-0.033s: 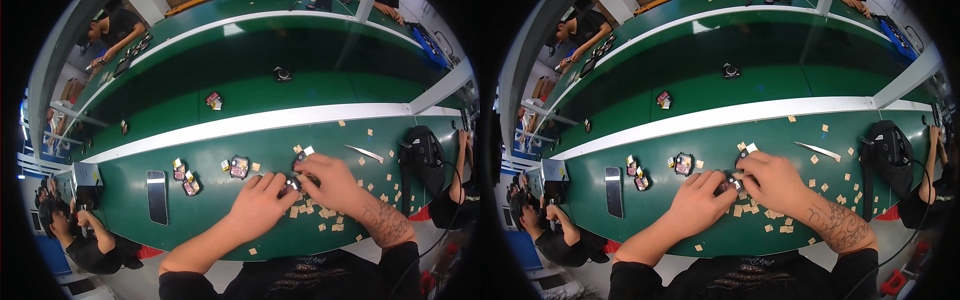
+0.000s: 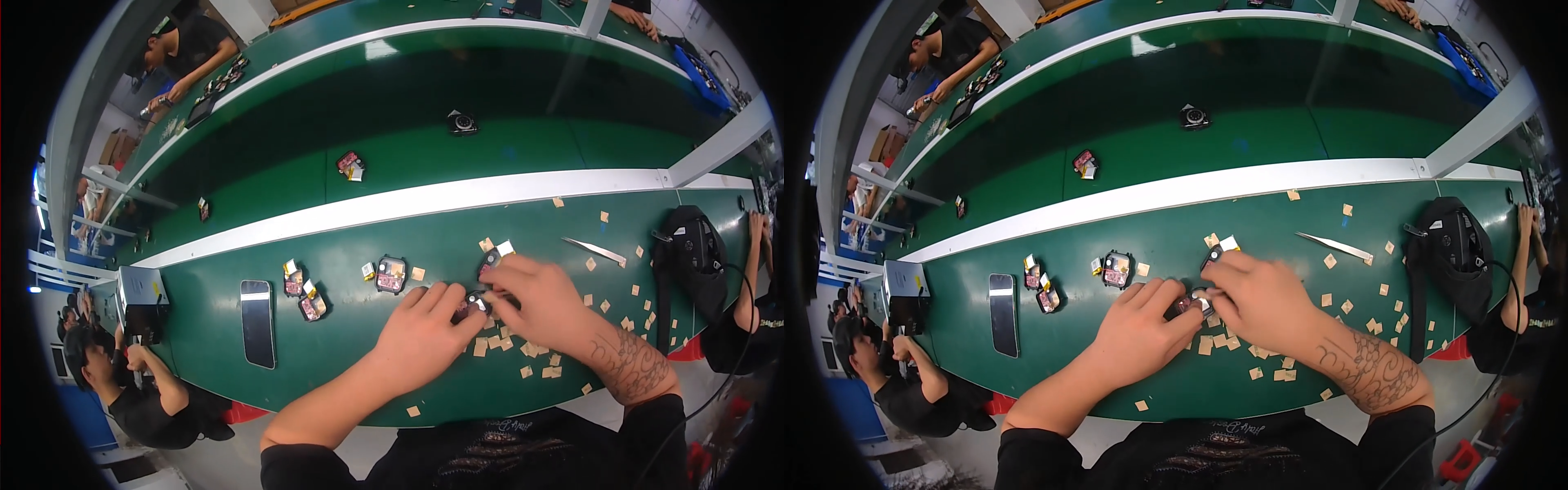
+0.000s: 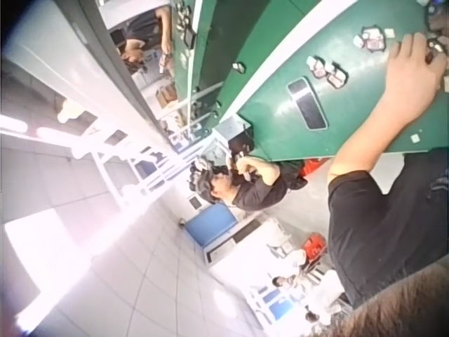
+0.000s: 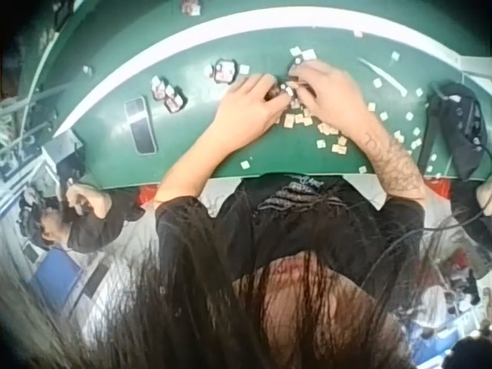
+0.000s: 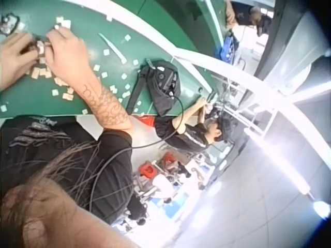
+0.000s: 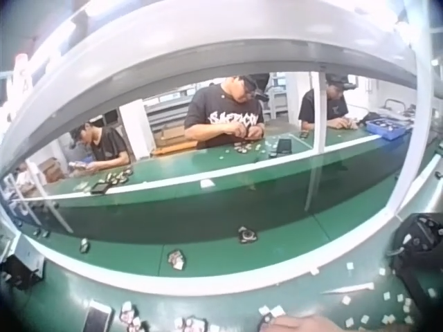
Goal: The person is manually assembling small electronic components, specifically attaching small stickers or insulation pads to electronic modules.
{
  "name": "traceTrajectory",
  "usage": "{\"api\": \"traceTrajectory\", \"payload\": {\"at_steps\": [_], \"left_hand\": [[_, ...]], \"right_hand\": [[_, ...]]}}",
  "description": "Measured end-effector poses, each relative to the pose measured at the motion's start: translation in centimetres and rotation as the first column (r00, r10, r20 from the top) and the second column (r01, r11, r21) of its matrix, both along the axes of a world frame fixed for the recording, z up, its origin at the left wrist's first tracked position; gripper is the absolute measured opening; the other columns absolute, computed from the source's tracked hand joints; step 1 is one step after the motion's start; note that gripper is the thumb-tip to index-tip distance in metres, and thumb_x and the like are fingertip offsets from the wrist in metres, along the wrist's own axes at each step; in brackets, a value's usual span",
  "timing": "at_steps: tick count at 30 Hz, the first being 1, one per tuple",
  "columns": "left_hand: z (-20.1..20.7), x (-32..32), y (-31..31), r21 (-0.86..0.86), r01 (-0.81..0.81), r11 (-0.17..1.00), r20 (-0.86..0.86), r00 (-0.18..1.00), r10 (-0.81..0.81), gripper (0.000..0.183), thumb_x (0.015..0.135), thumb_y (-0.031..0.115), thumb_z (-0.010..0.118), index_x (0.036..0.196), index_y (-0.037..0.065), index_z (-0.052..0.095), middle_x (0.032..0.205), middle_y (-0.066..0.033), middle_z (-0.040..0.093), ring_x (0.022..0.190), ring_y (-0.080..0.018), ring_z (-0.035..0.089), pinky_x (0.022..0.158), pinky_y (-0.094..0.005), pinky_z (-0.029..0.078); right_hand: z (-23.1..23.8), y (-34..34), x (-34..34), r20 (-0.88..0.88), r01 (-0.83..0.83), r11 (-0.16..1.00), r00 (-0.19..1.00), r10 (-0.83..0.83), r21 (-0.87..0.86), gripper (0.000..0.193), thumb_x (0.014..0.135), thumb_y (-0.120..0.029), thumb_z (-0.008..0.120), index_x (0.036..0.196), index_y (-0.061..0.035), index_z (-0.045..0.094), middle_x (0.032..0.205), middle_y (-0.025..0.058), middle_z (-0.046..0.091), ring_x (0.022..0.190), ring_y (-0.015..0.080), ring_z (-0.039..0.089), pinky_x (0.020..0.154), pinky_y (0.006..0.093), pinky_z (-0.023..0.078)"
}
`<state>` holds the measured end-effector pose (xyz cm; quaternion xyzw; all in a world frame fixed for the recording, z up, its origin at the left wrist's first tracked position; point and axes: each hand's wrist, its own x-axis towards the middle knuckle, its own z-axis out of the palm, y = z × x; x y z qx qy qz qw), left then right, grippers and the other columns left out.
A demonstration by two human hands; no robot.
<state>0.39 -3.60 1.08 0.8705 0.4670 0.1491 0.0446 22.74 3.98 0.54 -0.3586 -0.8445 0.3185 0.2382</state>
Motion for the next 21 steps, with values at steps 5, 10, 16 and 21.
{"api": "traceTrajectory", "payload": {"at_steps": [5,10,16,21], "left_hand": [[-0.8,-0.8,0.5,0.049,0.052,0.997,0.326,0.943,-0.065,0.032,0.077,0.014,0.090,0.106,0.012,0.076,0.112,-0.0082,0.068,0.083,-0.0231,0.067,0.073,-0.0377,0.055],[-0.1,-0.8,0.5,0.119,0.024,0.993,0.436,0.897,-0.074,0.042,0.074,0.011,0.094,0.113,0.010,0.077,0.112,-0.0075,0.070,0.080,-0.0213,0.068,0.072,-0.0367,0.055],[-0.3,-0.9,0.4,-0.134,0.017,0.991,0.595,0.801,0.066,0.051,0.084,0.008,0.092,0.131,0.004,0.070,0.110,-0.0099,0.077,0.079,-0.0206,0.069,0.075,-0.0321,0.056],[0.6,0.1,0.2,-0.463,-0.048,0.885,0.637,0.676,0.370,0.032,0.094,0.000,0.080,0.123,0.003,0.066,0.097,-0.0102,0.073,0.076,-0.0180,0.069,0.070,-0.0326,0.056]], "right_hand": [[0.8,-0.6,0.0,0.042,-0.088,0.986,0.996,0.083,0.141,0.019,0.094,-0.015,0.077,0.111,-0.0070,0.074,0.096,0.0077,0.070,0.075,0.0313,0.074,0.066,0.0422,0.061],[1.2,-0.3,0.1,-0.132,-0.093,0.995,0.987,0.087,-0.039,0.023,0.096,-0.013,0.076,0.117,-0.0056,0.074,0.100,0.0109,0.075,0.080,0.0301,0.077,0.069,0.0400,0.063],[1.1,-0.3,0.1,-0.231,-0.117,0.983,0.969,0.083,-0.138,0.025,0.097,-0.009,0.078,0.121,-0.0044,0.074,0.100,0.0137,0.078,0.083,0.0296,0.078,0.071,0.0377,0.064],[0.0,-0.6,-0.1,-0.235,-0.092,0.995,0.969,0.080,-0.044,0.031,0.095,-0.010,0.081,0.125,-0.0040,0.073,0.100,0.0136,0.076,0.081,0.0283,0.077,0.070,0.0375,0.063]]}}
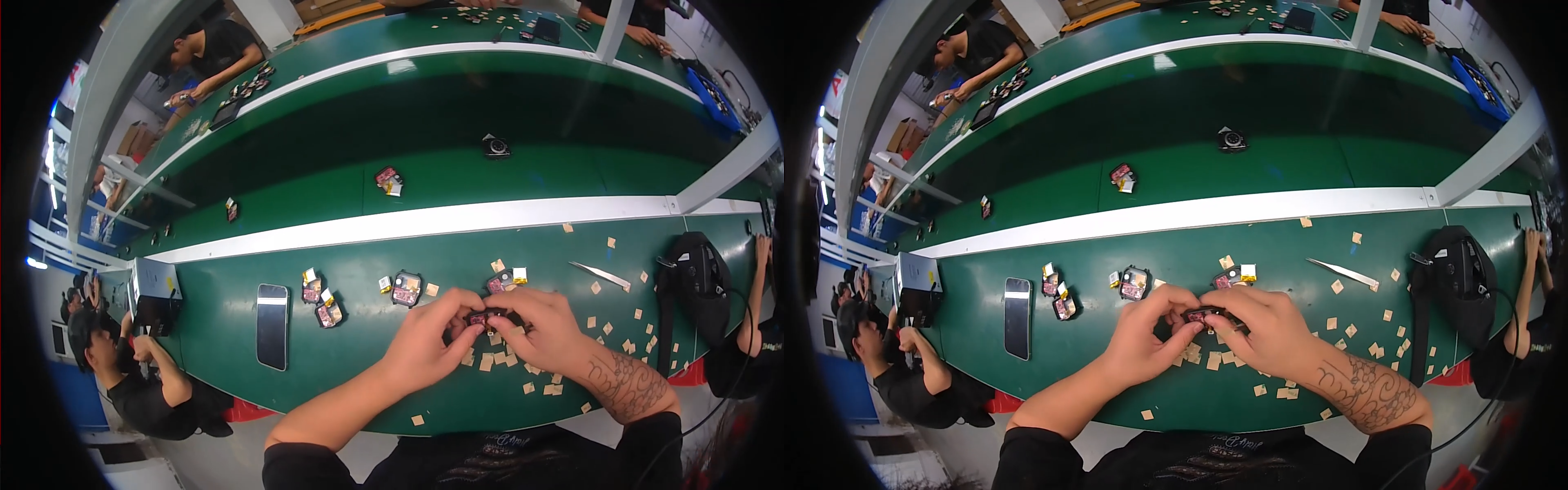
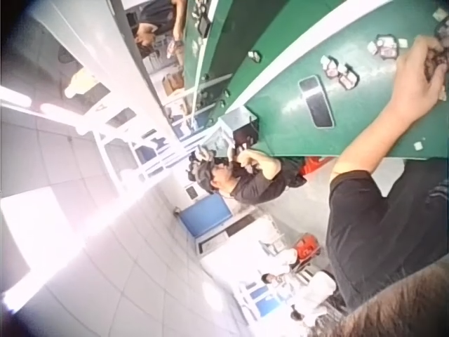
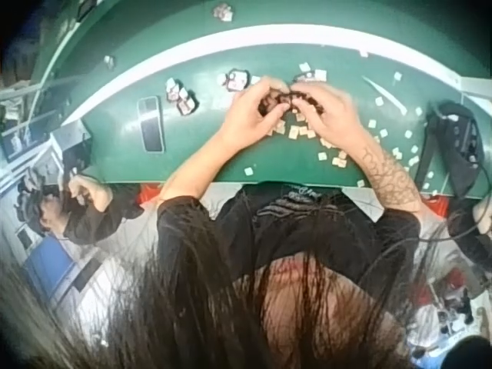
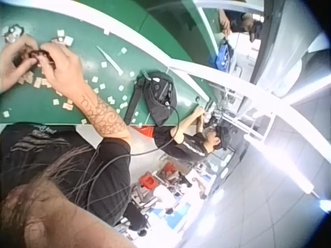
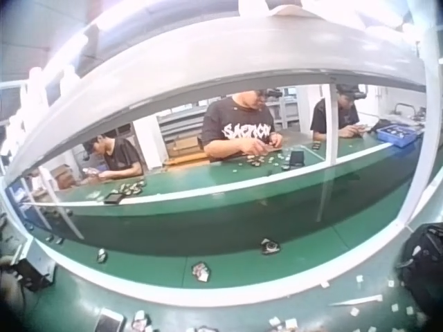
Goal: The person is manually assembling small electronic components, specifically attaching small stickers or insulation pads to electronic modules.
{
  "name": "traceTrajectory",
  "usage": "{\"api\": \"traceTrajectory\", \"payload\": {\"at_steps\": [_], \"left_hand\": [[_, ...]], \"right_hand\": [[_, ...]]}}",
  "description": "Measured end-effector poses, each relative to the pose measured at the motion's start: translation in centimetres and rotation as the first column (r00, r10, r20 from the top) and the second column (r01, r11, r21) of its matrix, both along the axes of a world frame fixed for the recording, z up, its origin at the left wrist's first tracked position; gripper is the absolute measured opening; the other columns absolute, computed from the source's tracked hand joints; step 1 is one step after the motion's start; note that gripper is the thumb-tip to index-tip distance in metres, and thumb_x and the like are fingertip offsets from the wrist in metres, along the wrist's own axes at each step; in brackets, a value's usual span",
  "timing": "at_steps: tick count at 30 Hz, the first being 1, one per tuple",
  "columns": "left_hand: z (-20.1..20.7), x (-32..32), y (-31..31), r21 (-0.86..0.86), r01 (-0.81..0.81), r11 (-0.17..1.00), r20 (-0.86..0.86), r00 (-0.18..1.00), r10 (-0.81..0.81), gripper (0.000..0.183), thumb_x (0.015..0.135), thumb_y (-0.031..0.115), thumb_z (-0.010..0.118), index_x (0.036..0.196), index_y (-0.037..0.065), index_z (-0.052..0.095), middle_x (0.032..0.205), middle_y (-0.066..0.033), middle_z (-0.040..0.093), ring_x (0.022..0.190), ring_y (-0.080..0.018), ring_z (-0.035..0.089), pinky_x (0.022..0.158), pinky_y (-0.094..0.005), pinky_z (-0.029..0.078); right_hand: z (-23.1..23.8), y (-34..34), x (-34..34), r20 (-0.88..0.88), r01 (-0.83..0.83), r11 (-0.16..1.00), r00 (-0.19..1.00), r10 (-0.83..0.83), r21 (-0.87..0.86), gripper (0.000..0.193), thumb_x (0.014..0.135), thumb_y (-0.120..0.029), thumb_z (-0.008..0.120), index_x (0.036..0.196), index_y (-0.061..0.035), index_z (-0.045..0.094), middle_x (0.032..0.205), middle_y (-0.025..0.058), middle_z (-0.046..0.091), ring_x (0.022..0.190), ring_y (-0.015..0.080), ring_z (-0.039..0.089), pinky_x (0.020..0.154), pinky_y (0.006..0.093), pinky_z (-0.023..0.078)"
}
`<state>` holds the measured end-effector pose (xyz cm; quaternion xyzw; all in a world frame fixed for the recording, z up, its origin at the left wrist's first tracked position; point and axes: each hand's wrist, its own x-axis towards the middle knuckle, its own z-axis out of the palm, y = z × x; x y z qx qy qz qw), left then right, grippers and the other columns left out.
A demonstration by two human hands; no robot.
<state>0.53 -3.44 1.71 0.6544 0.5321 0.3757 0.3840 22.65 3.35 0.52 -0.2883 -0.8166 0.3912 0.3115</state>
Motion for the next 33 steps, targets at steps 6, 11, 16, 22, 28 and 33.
{"api": "traceTrajectory", "payload": {"at_steps": [6,11,16,22,28,33], "left_hand": [[0.2,-0.2,2.1,0.181,-0.147,0.972,-0.116,0.979,0.170,0.029,0.095,-0.001,0.077,0.122,0.004,0.068,0.093,-0.0109,0.074,0.075,-0.0227,0.071,0.070,-0.0328,0.056],[0.5,-1.2,9.4,0.216,-0.133,0.967,-0.384,0.899,0.209,0.020,0.098,0.005,0.070,0.118,0.006,0.069,0.088,-0.0178,0.074,0.083,-0.0398,0.073,0.072,-0.0485,0.057],[-0.9,-1.3,18.0,0.192,-0.206,0.960,-0.524,0.805,0.277,0.024,0.095,0.011,0.073,0.118,0.006,0.072,0.092,-0.0188,0.074,0.091,-0.0435,0.073,0.082,-0.0520,0.059],[-2.1,2.1,23.4,0.351,-0.115,0.929,-0.665,0.668,0.334,0.039,0.093,0.021,0.079,0.130,0.010,0.071,0.130,-0.0187,0.066,0.128,-0.0419,0.062,0.102,-0.0543,0.055],[-2.3,5.1,27.1,0.248,0.192,0.950,-0.782,0.618,0.080,0.052,0.095,0.010,0.077,0.146,0.011,0.063,0.138,-0.0136,0.065,0.132,-0.0396,0.059,0.111,-0.0510,0.053],[-1.6,4.5,25.7,0.285,0.261,0.922,-0.771,0.634,0.059,0.047,0.098,0.007,0.073,0.145,0.010,0.065,0.133,-0.0158,0.064,0.128,-0.0391,0.060,0.111,-0.0480,0.053]], "right_hand": [[1.3,-0.3,-0.4,-0.012,0.181,0.978,0.983,-0.181,0.100,0.030,0.094,-0.015,0.081,0.119,-0.0040,0.069,0.098,0.0122,0.066,0.085,0.0289,0.074,0.070,0.0380,0.060],[-0.7,0.1,0.6,0.060,0.100,0.977,0.992,-0.113,0.187,0.015,0.099,-0.015,0.074,0.110,-0.0060,0.068,0.097,0.0102,0.066,0.082,0.0314,0.072,0.064,0.0393,0.058],[-1.0,0.4,0.4,0.086,0.028,0.940,0.994,-0.060,0.341,0.008,0.100,-0.012,0.071,0.104,-0.0071,0.066,0.095,0.0081,0.065,0.075,0.0319,0.069,0.061,0.0425,0.057],[-1.6,0.4,0.4,0.054,-0.039,0.909,0.998,0.019,0.416,0.010,0.100,-0.017,0.074,0.101,-0.0107,0.067,0.084,0.0051,0.063,0.068,0.0280,0.069,0.058,0.0405,0.058],[-2.1,0.2,0.3,0.029,-0.077,0.896,0.997,0.072,0.436,0.014,0.104,-0.027,0.072,0.102,-0.0139,0.068,0.076,0.0034,0.062,0.063,0.0269,0.069,0.055,0.0402,0.057],[-2.1,-0.1,0.3,-0.078,-0.054,0.932,0.993,0.088,0.358,0.010,0.104,-0.017,0.069,0.104,-0.0077,0.066,0.085,0.0104,0.062,0.076,0.0306,0.070,0.067,0.0442,0.061]]}}
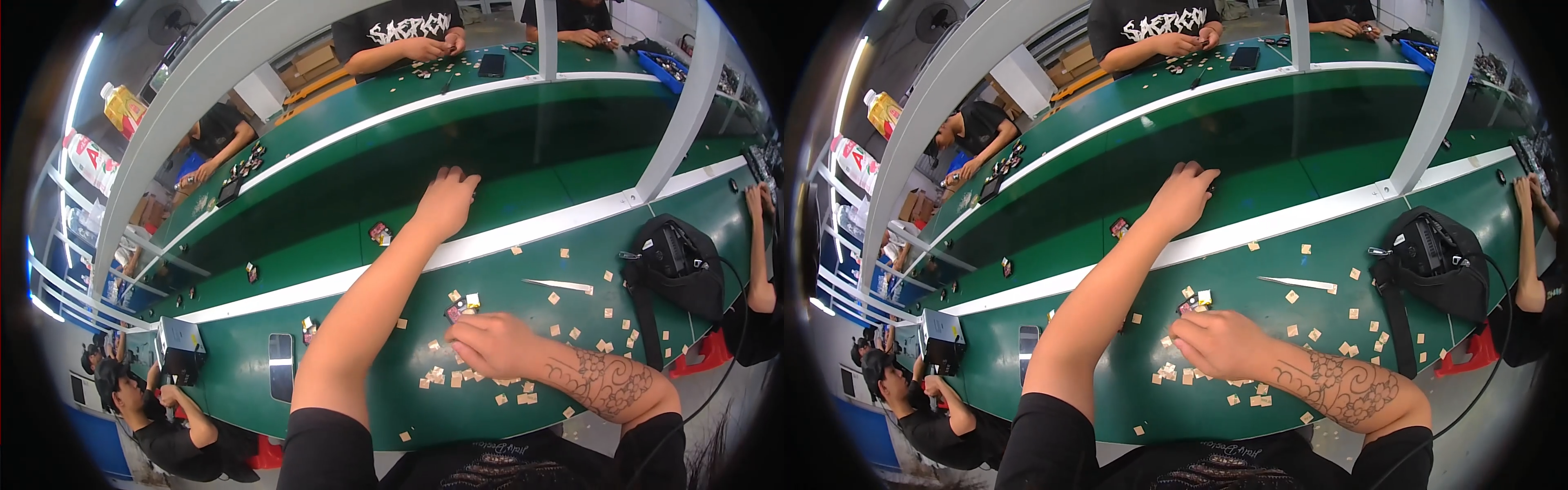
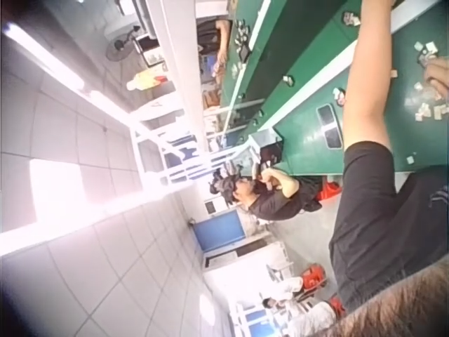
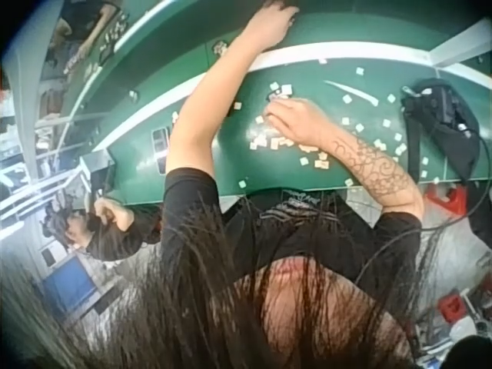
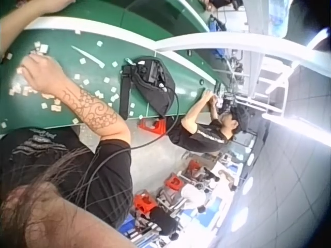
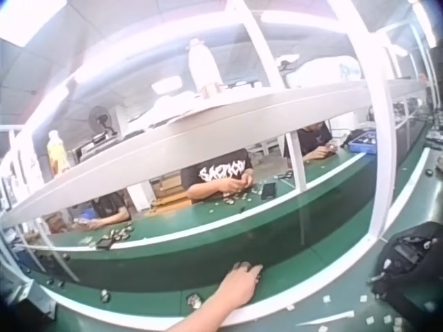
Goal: The person is manually assembling small electronic components, specifically attaching small stickers or insulation pads to electronic modules.
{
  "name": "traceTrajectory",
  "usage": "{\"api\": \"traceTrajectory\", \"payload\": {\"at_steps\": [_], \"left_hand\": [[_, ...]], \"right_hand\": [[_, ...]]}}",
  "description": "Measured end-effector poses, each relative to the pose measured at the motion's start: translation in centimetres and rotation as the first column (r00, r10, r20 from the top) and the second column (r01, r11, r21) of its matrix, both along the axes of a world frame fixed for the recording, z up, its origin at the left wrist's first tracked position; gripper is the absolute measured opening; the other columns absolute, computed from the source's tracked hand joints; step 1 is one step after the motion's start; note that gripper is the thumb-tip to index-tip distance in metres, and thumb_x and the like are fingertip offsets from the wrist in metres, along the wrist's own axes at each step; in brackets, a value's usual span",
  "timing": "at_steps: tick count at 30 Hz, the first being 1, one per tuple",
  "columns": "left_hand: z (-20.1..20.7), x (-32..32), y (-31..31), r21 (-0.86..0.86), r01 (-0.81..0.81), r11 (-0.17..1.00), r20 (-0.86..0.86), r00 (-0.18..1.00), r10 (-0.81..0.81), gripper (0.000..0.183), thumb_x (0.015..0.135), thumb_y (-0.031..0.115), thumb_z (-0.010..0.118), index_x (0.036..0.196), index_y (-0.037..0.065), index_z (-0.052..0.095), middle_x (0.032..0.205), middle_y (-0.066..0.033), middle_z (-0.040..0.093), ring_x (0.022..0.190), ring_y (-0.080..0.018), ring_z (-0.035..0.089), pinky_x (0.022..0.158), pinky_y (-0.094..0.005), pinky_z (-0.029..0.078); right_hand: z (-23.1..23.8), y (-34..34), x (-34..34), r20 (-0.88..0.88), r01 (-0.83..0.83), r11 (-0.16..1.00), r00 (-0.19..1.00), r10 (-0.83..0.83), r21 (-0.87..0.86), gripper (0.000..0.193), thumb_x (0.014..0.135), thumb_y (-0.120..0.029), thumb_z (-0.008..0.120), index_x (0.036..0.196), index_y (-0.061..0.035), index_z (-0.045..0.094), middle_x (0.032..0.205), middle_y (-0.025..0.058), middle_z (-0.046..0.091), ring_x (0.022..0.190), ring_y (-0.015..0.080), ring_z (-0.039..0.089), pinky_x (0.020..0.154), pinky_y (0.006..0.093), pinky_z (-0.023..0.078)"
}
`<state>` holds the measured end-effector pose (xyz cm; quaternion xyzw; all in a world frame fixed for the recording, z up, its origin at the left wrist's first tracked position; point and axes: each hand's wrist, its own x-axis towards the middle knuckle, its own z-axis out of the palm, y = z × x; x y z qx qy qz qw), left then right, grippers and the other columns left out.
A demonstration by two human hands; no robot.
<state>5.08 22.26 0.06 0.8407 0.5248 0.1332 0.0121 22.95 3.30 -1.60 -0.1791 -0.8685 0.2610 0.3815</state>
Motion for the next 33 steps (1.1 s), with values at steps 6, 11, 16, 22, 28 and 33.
{"api": "traceTrajectory", "payload": {"at_steps": [6,11,16,22,28,33], "left_hand": [[4.6,-0.9,-11.8,-0.125,0.132,0.983,0.441,0.895,-0.064,0.034,0.100,-0.004,0.066,0.133,0.003,0.064,0.129,-0.0174,0.060,0.120,-0.0384,0.063,0.102,-0.0444,0.054],[3.8,-3.2,-22.1,-0.206,0.121,0.971,0.630,0.776,0.037,0.026,0.092,-0.006,0.075,0.115,0.002,0.067,0.131,-0.0205,0.064,0.117,-0.0353,0.068,0.098,-0.0424,0.058],[0.4,-2.1,-27.9,-0.230,0.178,0.957,0.625,0.780,0.005,0.023,0.088,0.001,0.085,0.106,0.003,0.070,0.135,-0.0173,0.064,0.113,-0.0325,0.070,0.096,-0.0412,0.059],[-0.3,-1.1,-25.3,-0.137,0.163,0.977,0.553,0.831,-0.062,0.032,0.083,0.000,0.086,0.110,0.004,0.069,0.125,-0.0150,0.065,0.110,-0.0343,0.067,0.092,-0.0433,0.057],[-0.6,-3.1,-23.3,-0.065,-0.007,0.998,0.447,0.894,0.035,0.044,0.077,0.001,0.089,0.116,0.004,0.068,0.114,-0.0121,0.068,0.106,-0.0358,0.065,0.092,-0.0469,0.053],[-0.8,-3.4,-23.5,-0.031,0.026,0.999,0.461,0.887,-0.008,0.046,0.079,0.005,0.088,0.121,0.004,0.068,0.119,-0.0131,0.067,0.107,-0.0376,0.066,0.091,-0.0463,0.054]], "right_hand": [[0.9,0.6,0.6,-0.143,-0.048,0.994,0.989,0.034,-0.094,0.025,0.096,-0.001,0.070,0.121,-0.0042,0.069,0.101,0.0112,0.055,0.082,0.0273,0.064,0.074,0.0391,0.057],[1.4,1.7,2.0,-0.202,0.143,0.966,0.962,-0.187,-0.214,0.035,0.101,-0.005,0.068,0.134,-0.0097,0.076,0.095,0.0083,0.050,0.075,0.0211,0.056,0.065,0.0345,0.049],[1.6,1.9,1.6,-0.241,0.131,0.972,0.954,-0.177,-0.195,0.043,0.099,0.006,0.058,0.139,-0.0015,0.070,0.097,0.0098,0.050,0.081,0.0213,0.050,0.071,0.0333,0.046],[1.8,2.1,1.3,-0.131,0.177,0.960,0.969,-0.208,-0.216,0.049,0.098,0.012,0.052,0.144,0.0006,0.066,0.101,0.0111,0.051,0.086,0.0227,0.053,0.075,0.0334,0.047],[1.5,2.3,0.7,-0.065,0.035,0.971,0.996,-0.052,-0.237,0.041,0.097,0.010,0.063,0.135,-0.0024,0.072,0.102,0.0103,0.056,0.083,0.0222,0.059,0.072,0.0340,0.051],[2.3,2.3,1.1,0.033,0.128,0.969,0.992,-0.124,-0.211,0.031,0.091,0.009,0.073,0.119,-0.0031,0.079,0.096,0.0093,0.065,0.080,0.0230,0.066,0.068,0.0335,0.053]]}}
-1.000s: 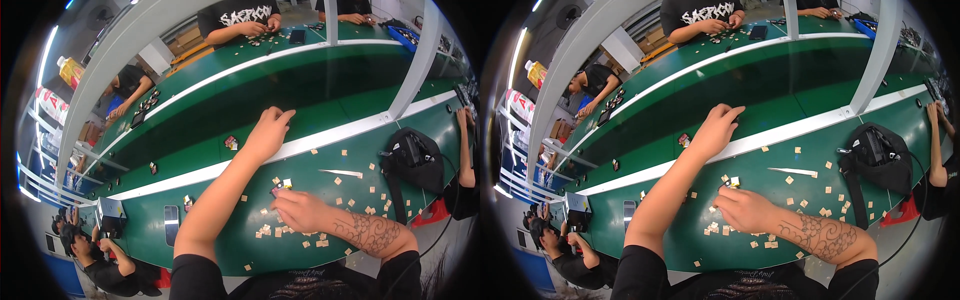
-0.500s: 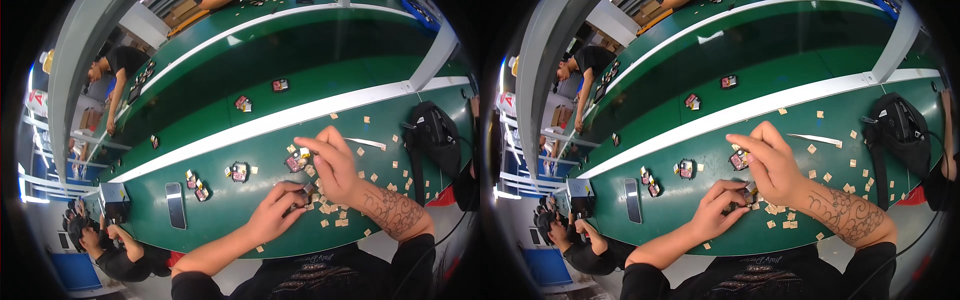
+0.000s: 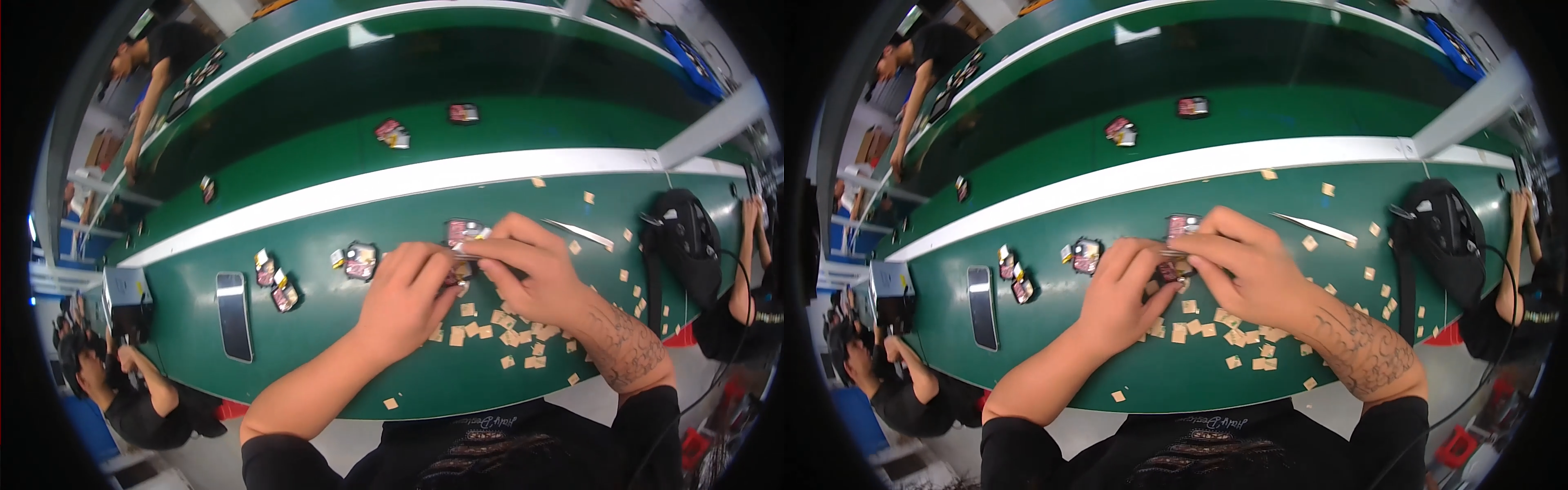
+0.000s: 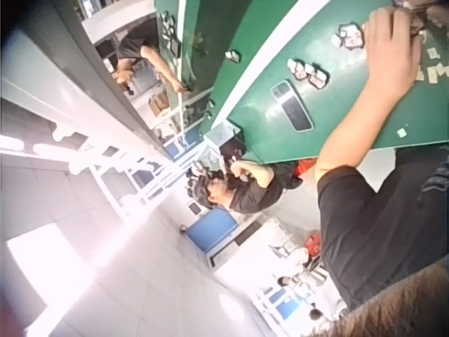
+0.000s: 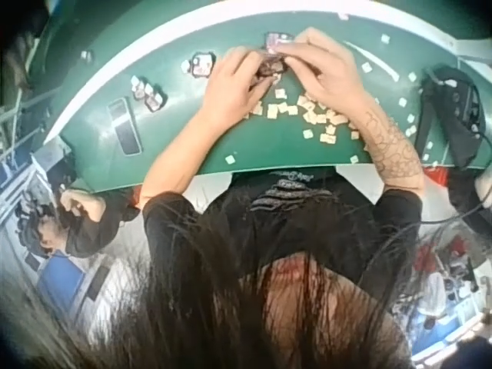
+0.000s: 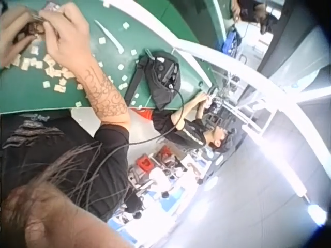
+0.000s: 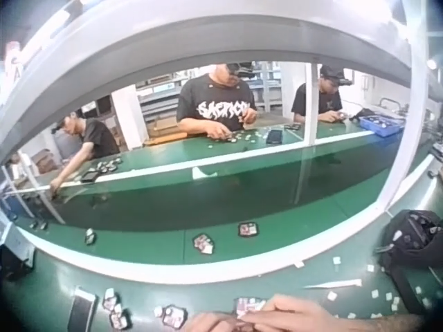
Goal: The person is manually assembling small electronic components, specifically attaching small stickers or insulation pads to electronic modules.
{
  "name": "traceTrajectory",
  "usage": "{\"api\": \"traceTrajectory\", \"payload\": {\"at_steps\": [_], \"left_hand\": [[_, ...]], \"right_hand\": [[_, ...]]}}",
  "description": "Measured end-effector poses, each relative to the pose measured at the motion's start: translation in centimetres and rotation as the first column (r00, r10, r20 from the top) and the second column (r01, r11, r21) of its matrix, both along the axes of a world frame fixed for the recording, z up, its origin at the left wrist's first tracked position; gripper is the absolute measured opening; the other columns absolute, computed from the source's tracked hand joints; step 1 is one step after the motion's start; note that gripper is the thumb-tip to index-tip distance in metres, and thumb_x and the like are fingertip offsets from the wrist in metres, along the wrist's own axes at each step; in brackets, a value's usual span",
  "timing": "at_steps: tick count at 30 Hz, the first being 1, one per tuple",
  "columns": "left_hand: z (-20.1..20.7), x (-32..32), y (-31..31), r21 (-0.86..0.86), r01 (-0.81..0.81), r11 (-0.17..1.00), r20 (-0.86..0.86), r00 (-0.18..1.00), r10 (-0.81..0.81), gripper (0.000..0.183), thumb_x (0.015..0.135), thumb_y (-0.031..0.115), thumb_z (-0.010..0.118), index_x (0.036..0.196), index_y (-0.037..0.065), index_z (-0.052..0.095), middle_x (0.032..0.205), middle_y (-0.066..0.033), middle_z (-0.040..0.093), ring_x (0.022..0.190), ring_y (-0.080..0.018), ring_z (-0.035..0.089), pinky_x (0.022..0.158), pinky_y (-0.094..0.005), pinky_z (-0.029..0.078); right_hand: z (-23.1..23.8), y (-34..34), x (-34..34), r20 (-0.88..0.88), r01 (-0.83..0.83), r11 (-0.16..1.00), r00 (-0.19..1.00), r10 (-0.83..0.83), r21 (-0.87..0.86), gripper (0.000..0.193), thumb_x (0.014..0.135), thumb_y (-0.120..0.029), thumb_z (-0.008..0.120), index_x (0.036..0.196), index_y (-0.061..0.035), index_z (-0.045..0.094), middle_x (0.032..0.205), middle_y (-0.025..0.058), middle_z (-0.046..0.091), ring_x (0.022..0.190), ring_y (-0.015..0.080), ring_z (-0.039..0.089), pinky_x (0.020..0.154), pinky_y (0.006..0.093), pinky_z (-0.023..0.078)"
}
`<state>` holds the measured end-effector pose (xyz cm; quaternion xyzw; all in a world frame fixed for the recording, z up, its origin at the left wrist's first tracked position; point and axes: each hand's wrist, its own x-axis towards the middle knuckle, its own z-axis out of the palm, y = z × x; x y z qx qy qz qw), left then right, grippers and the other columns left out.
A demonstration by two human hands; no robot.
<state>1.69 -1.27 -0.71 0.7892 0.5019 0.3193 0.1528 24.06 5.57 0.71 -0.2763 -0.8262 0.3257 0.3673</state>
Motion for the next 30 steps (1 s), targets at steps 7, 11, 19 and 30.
{"api": "traceTrajectory", "payload": {"at_steps": [7,11,19,30], "left_hand": [[0.0,-1.0,-1.0,-0.011,0.003,1.000,0.019,1.000,-0.003,0.055,0.077,0.011,0.091,0.123,0.003,0.062,0.109,-0.0139,0.067,0.099,-0.0370,0.067,0.084,-0.0456,0.055],[0.1,-1.2,-0.8,-0.006,0.046,0.999,0.051,0.998,-0.046,0.063,0.076,0.011,0.091,0.129,0.002,0.057,0.108,-0.0155,0.066,0.095,-0.0370,0.067,0.080,-0.0456,0.057],[-0.2,-0.8,-1.1,0.025,0.096,0.995,0.015,0.995,-0.096,0.066,0.077,0.007,0.087,0.135,0.001,0.055,0.110,-0.0168,0.065,0.093,-0.0377,0.066,0.078,-0.0458,0.059],[0.0,-0.7,-1.3,-0.014,0.101,0.995,0.078,0.992,-0.100,0.061,0.081,0.005,0.087,0.131,-0.001,0.053,0.106,-0.0186,0.063,0.093,-0.0400,0.066,0.079,-0.0470,0.057]], "right_hand": [[1.3,0.1,0.4,0.159,-0.091,0.992,0.984,0.077,0.087,0.028,0.086,0.006,0.077,0.112,-0.0041,0.079,0.094,0.0085,0.065,0.079,0.0256,0.067,0.067,0.0367,0.054],[2.1,0.3,0.7,0.280,-0.156,0.987,0.949,0.142,0.031,0.024,0.084,0.002,0.078,0.107,-0.0051,0.077,0.094,0.0079,0.065,0.079,0.0268,0.068,0.067,0.0379,0.056],[3.2,-1.6,-0.1,0.653,-0.243,0.945,0.756,0.044,0.219,0.026,0.081,-0.008,0.072,0.107,-0.0047,0.071,0.098,0.0064,0.060,0.090,0.0255,0.070,0.072,0.0368,0.062],[0.9,0.0,0.3,0.413,-0.158,0.984,0.893,0.178,-0.083,0.020,0.086,0.001,0.074,0.105,-0.0042,0.070,0.095,0.0108,0.063,0.082,0.0298,0.070,0.071,0.0411,0.059]]}}
